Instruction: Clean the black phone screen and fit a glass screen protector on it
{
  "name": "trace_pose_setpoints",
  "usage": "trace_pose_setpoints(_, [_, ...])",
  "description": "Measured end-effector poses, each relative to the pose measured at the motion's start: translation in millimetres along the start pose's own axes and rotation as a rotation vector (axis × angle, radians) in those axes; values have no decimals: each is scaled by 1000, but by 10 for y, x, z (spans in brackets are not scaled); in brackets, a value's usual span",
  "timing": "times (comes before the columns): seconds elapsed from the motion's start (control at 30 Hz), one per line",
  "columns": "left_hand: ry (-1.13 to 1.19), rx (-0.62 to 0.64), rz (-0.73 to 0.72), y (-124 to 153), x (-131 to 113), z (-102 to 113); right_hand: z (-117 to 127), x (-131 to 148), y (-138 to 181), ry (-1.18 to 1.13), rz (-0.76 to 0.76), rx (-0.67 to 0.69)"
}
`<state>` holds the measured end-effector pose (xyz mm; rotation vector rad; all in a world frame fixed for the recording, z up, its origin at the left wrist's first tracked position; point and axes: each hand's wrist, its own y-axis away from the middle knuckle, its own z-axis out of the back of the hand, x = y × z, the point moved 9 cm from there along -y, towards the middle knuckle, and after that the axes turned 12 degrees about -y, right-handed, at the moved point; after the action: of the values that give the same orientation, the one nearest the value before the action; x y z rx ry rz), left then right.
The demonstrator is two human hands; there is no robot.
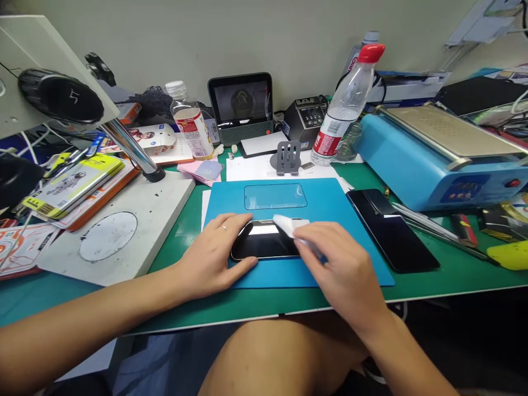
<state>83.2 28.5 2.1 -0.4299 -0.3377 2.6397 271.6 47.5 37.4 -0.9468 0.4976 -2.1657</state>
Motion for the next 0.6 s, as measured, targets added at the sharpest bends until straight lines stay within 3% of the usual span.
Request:
trace_pose_setpoints(0.13, [-16, -10, -15, 6, -32, -10, -262, 251, 125, 104, 134, 131])
trace_pose_setpoints(0.23, [-32, -34, -27, 17, -61, 4, -296, 207, 166, 152, 133, 165])
trace_pose_setpoints(0.33, [-35, -40, -18, 31, -65, 8, -109, 0, 161, 175, 13, 99])
trace_pose_setpoints(0.5, [-5, 0, 13, 30, -38, -15, 394, -327, 190, 95, -357, -194])
trace_pose_setpoints(0.6, [6, 21, 25, 23, -28, -28, 395, -310, 198, 50, -428, -219])
